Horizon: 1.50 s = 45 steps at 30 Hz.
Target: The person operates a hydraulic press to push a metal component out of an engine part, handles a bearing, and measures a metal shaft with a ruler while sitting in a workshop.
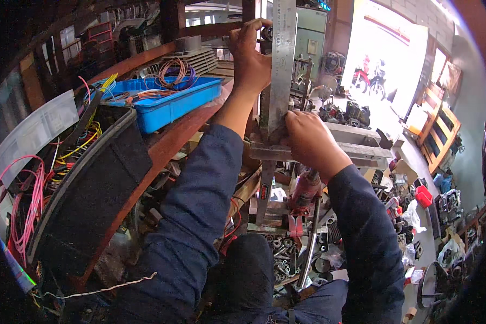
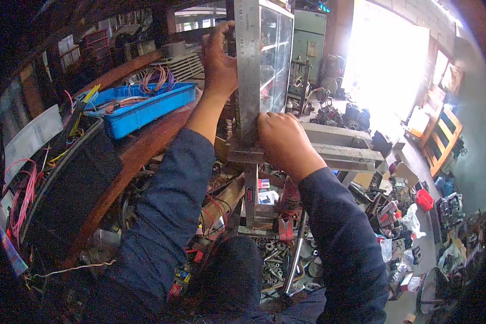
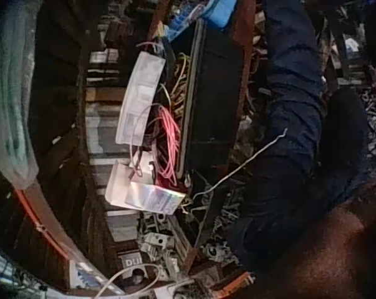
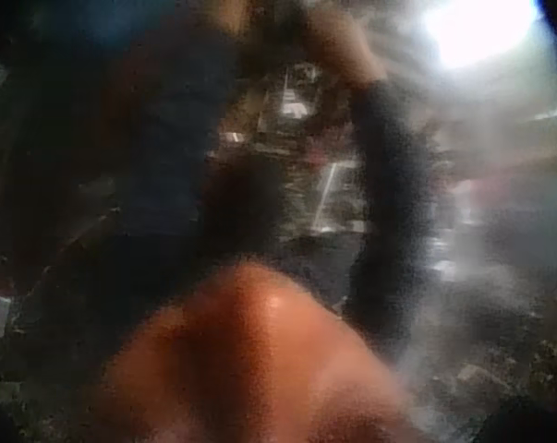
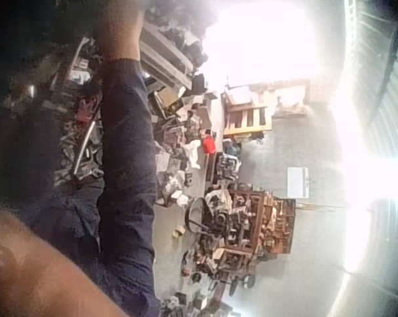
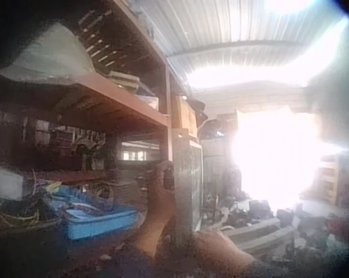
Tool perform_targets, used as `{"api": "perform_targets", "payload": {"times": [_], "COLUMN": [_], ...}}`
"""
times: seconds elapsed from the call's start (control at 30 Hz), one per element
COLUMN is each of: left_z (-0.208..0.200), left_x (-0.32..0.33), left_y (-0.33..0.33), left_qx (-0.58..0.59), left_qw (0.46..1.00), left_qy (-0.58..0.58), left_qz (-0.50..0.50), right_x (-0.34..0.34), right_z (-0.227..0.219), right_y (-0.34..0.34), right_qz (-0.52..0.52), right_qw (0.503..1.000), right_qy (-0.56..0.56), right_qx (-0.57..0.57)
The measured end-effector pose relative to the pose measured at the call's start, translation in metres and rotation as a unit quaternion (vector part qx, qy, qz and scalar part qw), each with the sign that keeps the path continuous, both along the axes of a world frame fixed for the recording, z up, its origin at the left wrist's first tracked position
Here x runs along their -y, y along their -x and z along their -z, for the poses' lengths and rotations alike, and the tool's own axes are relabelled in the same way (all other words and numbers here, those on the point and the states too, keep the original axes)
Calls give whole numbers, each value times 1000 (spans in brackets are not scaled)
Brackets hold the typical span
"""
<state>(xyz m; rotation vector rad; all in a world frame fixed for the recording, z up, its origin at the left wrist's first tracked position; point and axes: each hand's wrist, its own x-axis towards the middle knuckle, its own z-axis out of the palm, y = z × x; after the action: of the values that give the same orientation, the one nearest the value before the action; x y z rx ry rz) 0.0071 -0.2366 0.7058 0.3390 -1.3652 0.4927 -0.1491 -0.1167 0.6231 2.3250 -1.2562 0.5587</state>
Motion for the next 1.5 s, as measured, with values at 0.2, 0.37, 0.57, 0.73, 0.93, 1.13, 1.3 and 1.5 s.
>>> {"api": "perform_targets", "payload": {"times": [0.2, 0.37, 0.57, 0.73, 0.93, 1.13, 1.3, 1.5], "left_z": [-1, -1, -1, -1, -3, 0, -3, -2], "left_x": [5, 1, 5, 2, -3, -2, -2, 1], "left_y": [1, 4, 2, 2, 1, 2, 1, -1], "left_qx": [-9, -15, -10, -10, -15, -16, 2, 8], "left_qw": [997, 997, 998, 998, 997, 996, 999, 999], "left_qy": [-9, -11, -6, -9, -14, -18, 6, -7], "left_qz": [73, 75, 70, 67, 73, 89, 47, 48], "right_x": [3, 1, 3, -1, 0, 1, -3, 1], "right_z": [1, 0, 2, -3, -3, -3, -4, -2], "right_y": [-1, 1, 1, -2, 0, 7, 14, 25], "right_qz": [-12, 0, -2, 6, -2, -18, -25, -27], "right_qw": [1000, 1000, 1000, 1000, 1000, 1000, 999, 999], "right_qy": [5, -11, 12, -18, -8, -9, 21, 23], "right_qx": [-3, -6, -17, -14, -14, -12, -7, -1]}}
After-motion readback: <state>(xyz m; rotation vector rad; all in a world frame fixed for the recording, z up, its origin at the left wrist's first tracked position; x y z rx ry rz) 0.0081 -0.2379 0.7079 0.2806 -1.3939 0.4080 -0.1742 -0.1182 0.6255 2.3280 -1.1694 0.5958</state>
